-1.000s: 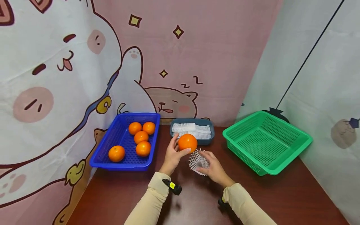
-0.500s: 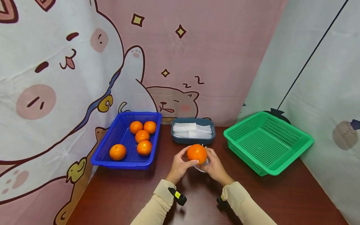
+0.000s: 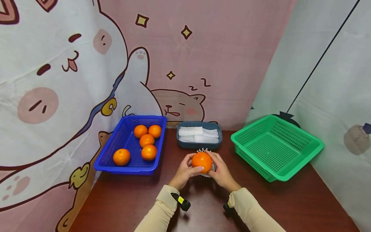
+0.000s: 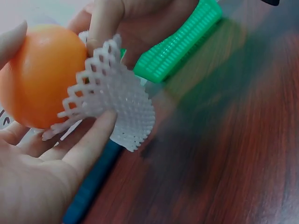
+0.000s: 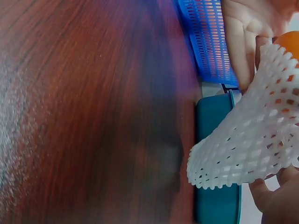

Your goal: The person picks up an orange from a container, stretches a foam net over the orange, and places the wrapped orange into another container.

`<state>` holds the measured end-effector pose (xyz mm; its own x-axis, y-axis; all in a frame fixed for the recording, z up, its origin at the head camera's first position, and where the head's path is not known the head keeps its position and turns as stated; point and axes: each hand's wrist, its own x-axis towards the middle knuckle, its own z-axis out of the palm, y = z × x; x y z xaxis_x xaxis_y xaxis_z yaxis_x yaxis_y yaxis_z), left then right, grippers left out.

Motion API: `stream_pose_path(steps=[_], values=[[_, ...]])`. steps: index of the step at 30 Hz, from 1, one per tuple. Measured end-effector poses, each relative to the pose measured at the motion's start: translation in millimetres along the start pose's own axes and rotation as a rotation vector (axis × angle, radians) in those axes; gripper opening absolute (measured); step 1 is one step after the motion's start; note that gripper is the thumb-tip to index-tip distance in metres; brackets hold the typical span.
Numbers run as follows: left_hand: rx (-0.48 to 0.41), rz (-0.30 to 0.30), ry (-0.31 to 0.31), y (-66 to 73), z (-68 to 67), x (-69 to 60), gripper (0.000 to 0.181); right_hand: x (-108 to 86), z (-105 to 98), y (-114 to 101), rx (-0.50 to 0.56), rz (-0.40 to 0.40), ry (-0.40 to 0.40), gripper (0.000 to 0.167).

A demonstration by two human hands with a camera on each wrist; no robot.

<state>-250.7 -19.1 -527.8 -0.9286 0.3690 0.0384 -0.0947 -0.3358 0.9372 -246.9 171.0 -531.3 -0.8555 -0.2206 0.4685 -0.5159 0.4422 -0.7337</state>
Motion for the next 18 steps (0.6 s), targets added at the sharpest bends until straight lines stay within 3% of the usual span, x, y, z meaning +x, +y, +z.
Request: stream_pose_path(steps=[5, 7, 9, 12, 14, 18], values=[[0.011, -0.005, -0.01, -1.5, -4.1, -0.7, 0.065, 0.0, -3.6, 1.1, -0.059, 0.039, 0.076, 0.087], [0.032, 0.012, -0.018, -2.7, -5.4, -0.6, 0.069, 0.9, -4.4, 3.7, -0.103, 0.024, 0.151, 0.075], [0.063, 0.032, -0.018, -2.9, -5.6, -0.5, 0.078, 1.9, -4.1, 5.3, -0.158, -0.01, 0.235, 0.052], [0.164, 0.062, 0.001, 4.3, -2.0, -3.6, 0.095, 3.4, -2.2, 4.0, -0.197, -0.042, 0.33, 0.022], [0.255, 0.072, 0.028, 11.9, 2.4, -7.6, 0.1, 3.3, -0.3, -0.1, -0.197, -0.06, 0.357, 0.016], [0.451, 0.105, 0.09, 26.4, 11.8, -16.9, 0.085, 2.5, 5.2, -12.2, -0.133, -0.098, 0.352, 0.015]])
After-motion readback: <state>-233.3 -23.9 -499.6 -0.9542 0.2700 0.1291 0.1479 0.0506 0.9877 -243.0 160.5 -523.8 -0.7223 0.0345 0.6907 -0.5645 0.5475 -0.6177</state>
